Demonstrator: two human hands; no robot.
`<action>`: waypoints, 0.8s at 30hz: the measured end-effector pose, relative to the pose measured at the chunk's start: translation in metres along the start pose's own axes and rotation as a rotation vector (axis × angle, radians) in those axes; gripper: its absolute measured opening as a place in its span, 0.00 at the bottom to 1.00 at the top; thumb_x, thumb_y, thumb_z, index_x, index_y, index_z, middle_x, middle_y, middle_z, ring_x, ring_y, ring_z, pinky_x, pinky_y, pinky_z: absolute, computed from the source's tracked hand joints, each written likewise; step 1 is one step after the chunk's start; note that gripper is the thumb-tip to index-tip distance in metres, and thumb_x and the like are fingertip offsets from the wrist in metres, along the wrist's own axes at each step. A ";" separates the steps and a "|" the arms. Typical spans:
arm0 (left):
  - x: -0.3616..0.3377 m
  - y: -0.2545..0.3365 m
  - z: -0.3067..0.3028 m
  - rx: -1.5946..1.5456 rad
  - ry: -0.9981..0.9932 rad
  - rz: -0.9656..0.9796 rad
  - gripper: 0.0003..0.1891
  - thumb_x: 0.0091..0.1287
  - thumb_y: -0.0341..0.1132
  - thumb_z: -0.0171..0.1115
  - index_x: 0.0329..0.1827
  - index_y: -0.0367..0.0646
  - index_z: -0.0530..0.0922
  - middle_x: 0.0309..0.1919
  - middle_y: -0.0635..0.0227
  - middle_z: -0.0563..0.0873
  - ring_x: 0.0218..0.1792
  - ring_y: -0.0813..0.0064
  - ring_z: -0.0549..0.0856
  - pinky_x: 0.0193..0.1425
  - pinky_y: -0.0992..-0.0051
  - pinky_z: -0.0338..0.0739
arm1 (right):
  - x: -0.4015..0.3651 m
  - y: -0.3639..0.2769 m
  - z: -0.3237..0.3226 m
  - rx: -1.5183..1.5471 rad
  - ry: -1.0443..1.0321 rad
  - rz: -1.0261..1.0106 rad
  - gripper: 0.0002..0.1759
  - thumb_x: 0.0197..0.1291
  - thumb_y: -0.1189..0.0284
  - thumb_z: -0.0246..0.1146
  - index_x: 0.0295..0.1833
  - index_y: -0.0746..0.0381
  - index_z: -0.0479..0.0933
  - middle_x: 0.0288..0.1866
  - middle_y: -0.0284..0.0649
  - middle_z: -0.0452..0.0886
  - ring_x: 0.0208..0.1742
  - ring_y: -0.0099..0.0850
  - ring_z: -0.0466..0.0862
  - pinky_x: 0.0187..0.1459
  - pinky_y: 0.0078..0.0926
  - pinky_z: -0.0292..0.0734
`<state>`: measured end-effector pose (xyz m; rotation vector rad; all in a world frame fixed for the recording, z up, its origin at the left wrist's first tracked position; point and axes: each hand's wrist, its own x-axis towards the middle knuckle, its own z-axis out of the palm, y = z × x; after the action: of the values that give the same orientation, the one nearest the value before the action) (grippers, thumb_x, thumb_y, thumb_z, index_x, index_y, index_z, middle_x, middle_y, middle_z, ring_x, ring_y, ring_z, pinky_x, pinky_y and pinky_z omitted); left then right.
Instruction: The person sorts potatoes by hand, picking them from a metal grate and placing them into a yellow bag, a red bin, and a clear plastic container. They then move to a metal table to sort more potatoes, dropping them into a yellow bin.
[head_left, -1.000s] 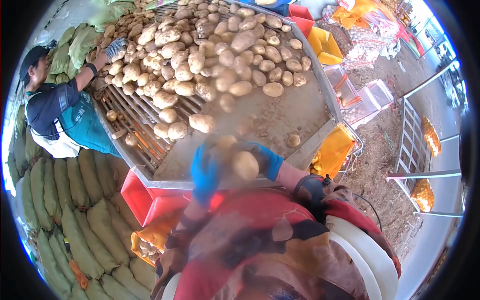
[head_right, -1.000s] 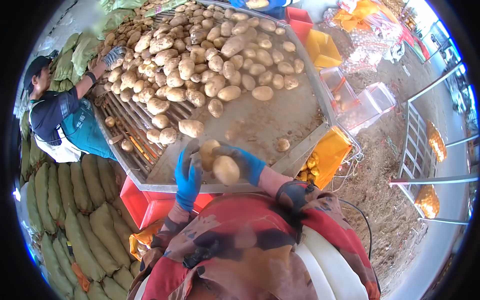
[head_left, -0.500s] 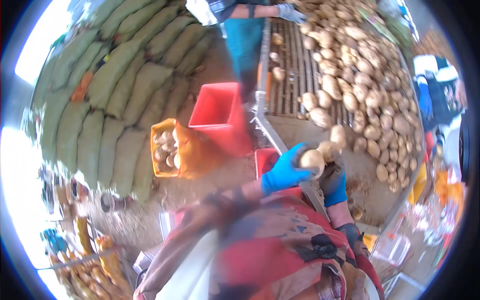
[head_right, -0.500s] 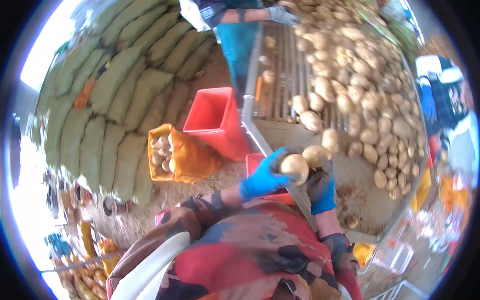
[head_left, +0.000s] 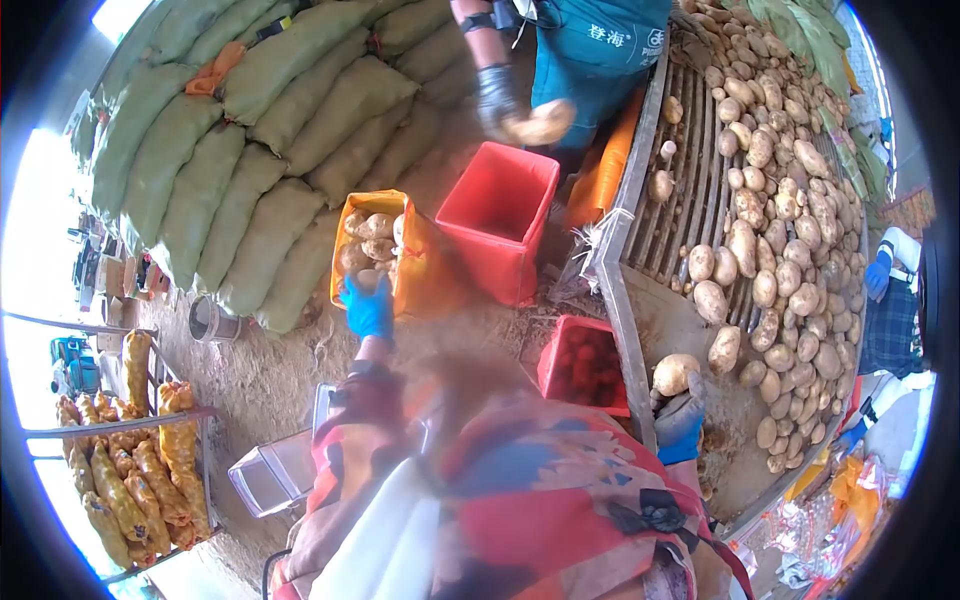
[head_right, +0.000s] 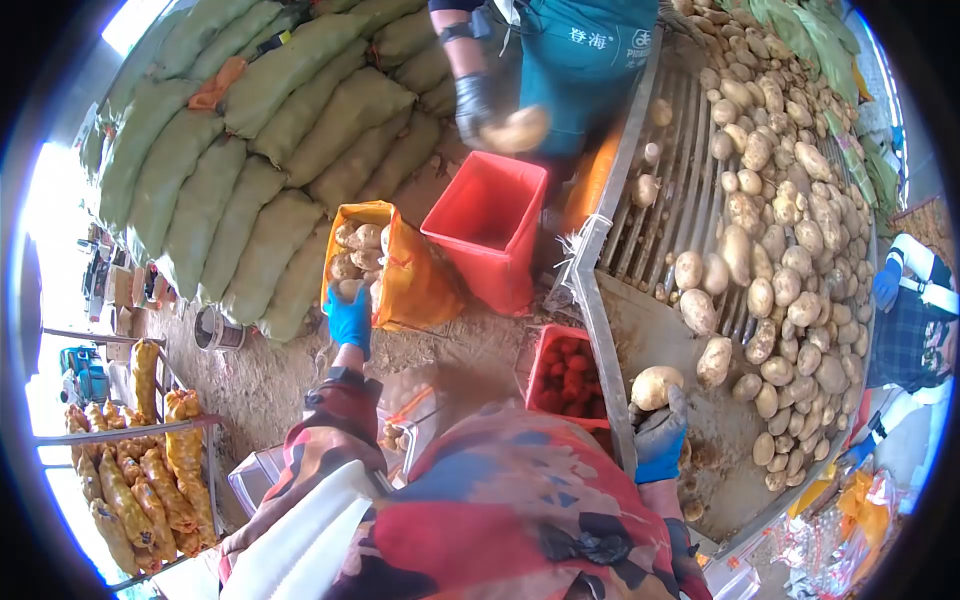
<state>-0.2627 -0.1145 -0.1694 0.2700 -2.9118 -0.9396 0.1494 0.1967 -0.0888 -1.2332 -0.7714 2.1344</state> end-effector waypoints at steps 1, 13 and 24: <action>0.003 0.004 -0.006 0.157 0.009 -0.035 0.39 0.57 0.56 0.65 0.70 0.46 0.65 0.61 0.42 0.72 0.57 0.46 0.78 0.56 0.53 0.76 | 0.001 0.000 -0.001 -0.014 0.002 0.003 0.25 0.63 0.49 0.56 0.52 0.58 0.76 0.38 0.37 0.83 0.29 0.29 0.81 0.27 0.26 0.75; 0.065 -0.076 0.034 0.085 -0.424 -0.123 0.44 0.57 0.49 0.62 0.73 0.34 0.57 0.58 0.39 0.78 0.61 0.44 0.77 0.63 0.59 0.74 | -0.002 0.006 0.000 0.107 0.035 0.023 0.21 0.63 0.51 0.58 0.53 0.54 0.74 0.39 0.34 0.81 0.31 0.29 0.80 0.29 0.25 0.76; 0.042 -0.084 0.035 0.043 -0.262 -0.057 0.49 0.51 0.50 0.66 0.74 0.33 0.57 0.56 0.37 0.78 0.59 0.43 0.79 0.61 0.58 0.75 | -0.023 0.000 0.019 0.031 0.066 -0.007 0.23 0.63 0.48 0.57 0.48 0.57 0.74 0.31 0.34 0.78 0.25 0.25 0.74 0.26 0.22 0.70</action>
<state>-0.2957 -0.1694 -0.2461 0.2518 -3.1809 -0.9912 0.1425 0.1769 -0.0675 -1.2767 -0.7112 2.0814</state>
